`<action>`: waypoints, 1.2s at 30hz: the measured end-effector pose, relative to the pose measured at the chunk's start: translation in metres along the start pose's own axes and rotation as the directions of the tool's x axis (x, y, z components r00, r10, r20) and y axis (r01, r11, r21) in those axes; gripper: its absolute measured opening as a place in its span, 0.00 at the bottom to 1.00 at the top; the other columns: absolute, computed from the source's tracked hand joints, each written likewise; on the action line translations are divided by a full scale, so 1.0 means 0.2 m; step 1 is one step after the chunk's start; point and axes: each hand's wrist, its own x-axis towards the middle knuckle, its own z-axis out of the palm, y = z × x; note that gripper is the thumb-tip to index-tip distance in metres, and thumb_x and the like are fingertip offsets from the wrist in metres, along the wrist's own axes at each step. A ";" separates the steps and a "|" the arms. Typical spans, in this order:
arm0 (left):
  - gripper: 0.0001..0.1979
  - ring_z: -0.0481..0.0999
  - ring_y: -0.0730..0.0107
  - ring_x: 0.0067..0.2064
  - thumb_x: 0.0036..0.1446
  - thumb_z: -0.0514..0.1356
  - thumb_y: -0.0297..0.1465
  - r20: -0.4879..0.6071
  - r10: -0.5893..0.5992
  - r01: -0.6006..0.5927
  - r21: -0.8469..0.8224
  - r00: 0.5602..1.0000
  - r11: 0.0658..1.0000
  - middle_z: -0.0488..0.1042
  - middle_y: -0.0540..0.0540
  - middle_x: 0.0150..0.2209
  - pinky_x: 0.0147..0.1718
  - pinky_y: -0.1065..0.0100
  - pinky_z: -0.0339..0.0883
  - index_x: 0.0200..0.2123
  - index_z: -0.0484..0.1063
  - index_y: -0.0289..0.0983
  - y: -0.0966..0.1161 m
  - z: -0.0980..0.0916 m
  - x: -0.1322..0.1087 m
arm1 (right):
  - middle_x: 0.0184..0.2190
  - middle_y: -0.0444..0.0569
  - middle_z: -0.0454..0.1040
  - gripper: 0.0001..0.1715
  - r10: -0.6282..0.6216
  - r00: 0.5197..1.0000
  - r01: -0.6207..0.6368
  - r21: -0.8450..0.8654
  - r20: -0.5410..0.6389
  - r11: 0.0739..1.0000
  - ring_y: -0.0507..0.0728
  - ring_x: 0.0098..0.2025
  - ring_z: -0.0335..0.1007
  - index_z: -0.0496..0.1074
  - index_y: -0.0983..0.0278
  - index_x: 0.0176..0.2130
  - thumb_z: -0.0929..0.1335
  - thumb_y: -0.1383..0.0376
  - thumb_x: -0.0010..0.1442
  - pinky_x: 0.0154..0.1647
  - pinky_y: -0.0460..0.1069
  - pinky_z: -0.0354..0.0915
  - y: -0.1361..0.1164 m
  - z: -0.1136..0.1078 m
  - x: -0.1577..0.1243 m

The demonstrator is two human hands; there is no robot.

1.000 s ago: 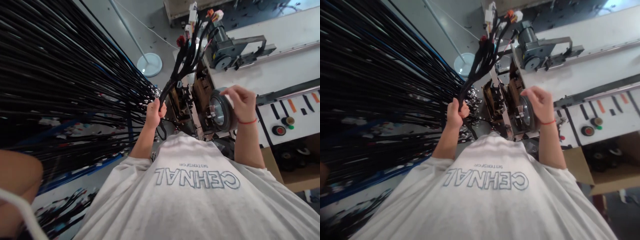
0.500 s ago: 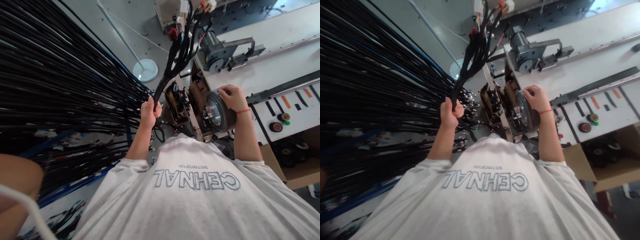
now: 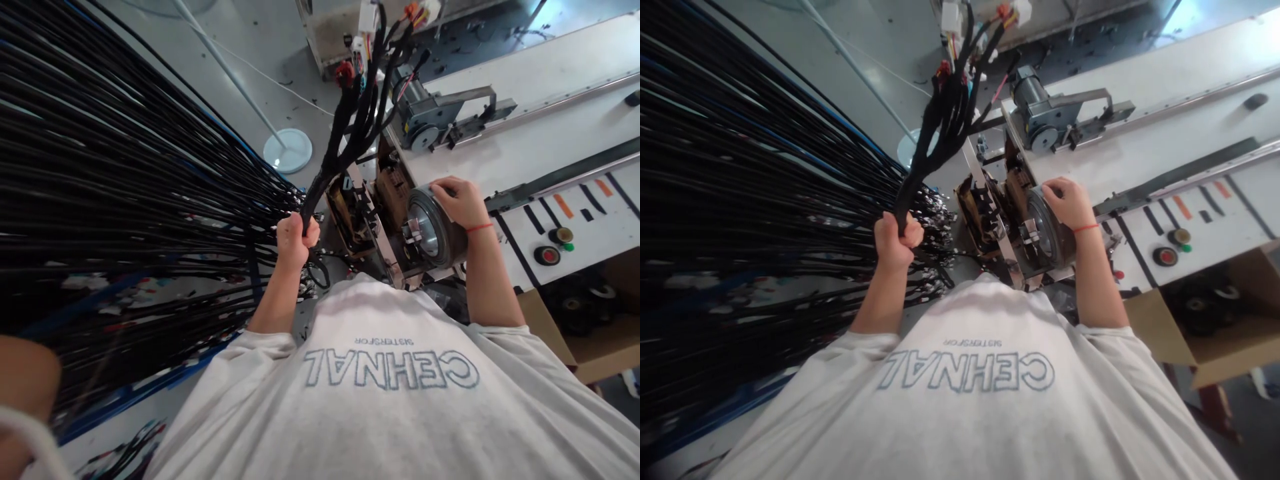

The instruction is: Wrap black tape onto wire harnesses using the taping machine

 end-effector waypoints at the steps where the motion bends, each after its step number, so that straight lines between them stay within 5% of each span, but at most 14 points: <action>1: 0.36 0.45 0.82 0.11 0.46 0.60 0.62 0.018 0.021 -0.021 -0.002 1.000 1.000 0.41 0.58 0.10 0.11 0.73 0.37 0.11 0.56 0.38 0.00 0.00 0.00 | 0.40 0.51 0.80 0.14 0.000 1.000 0.000 0.004 -0.002 1.000 0.60 0.44 0.74 0.79 0.62 0.36 0.64 0.60 0.60 0.50 0.54 0.67 0.00 0.00 0.00; 8: 0.36 0.45 0.81 0.11 0.55 0.55 0.60 -0.027 -0.010 0.010 0.014 1.000 1.000 0.43 0.56 0.09 0.11 0.73 0.39 0.11 0.55 0.37 0.03 0.03 0.02 | 0.39 0.51 0.80 0.15 -0.003 1.000 0.003 0.000 -0.009 1.000 0.61 0.44 0.75 0.79 0.62 0.36 0.64 0.60 0.60 0.49 0.54 0.67 0.00 0.00 0.00; 16: 0.37 0.46 0.81 0.11 0.45 0.57 0.65 0.115 0.078 -0.090 0.103 0.990 0.991 0.45 0.56 0.10 0.11 0.72 0.38 0.12 0.55 0.38 0.04 0.07 0.05 | 0.39 0.50 0.80 0.15 -0.002 1.000 0.002 -0.027 -0.018 1.000 0.61 0.44 0.74 0.79 0.62 0.36 0.64 0.59 0.61 0.51 0.54 0.66 0.01 0.02 0.00; 26: 0.35 0.44 0.82 0.12 0.48 0.58 0.63 0.299 0.115 -0.140 0.061 0.947 0.988 0.43 0.57 0.11 0.12 0.71 0.35 0.13 0.56 0.38 0.03 0.12 0.11 | 0.37 0.52 0.79 0.11 -0.110 0.994 0.109 -0.072 -0.010 0.991 0.61 0.43 0.73 0.79 0.62 0.35 0.66 0.63 0.60 0.49 0.55 0.66 0.00 0.01 0.01; 36: 0.36 0.46 0.82 0.12 0.50 0.57 0.62 0.426 0.108 -0.145 0.055 0.898 0.988 0.48 0.54 0.10 0.12 0.72 0.35 0.12 0.58 0.37 -0.03 0.16 0.09 | 0.40 0.49 0.80 0.13 -0.070 0.996 0.079 0.170 -0.061 0.982 0.60 0.45 0.75 0.79 0.60 0.39 0.66 0.57 0.63 0.50 0.55 0.68 -0.08 -0.06 -0.04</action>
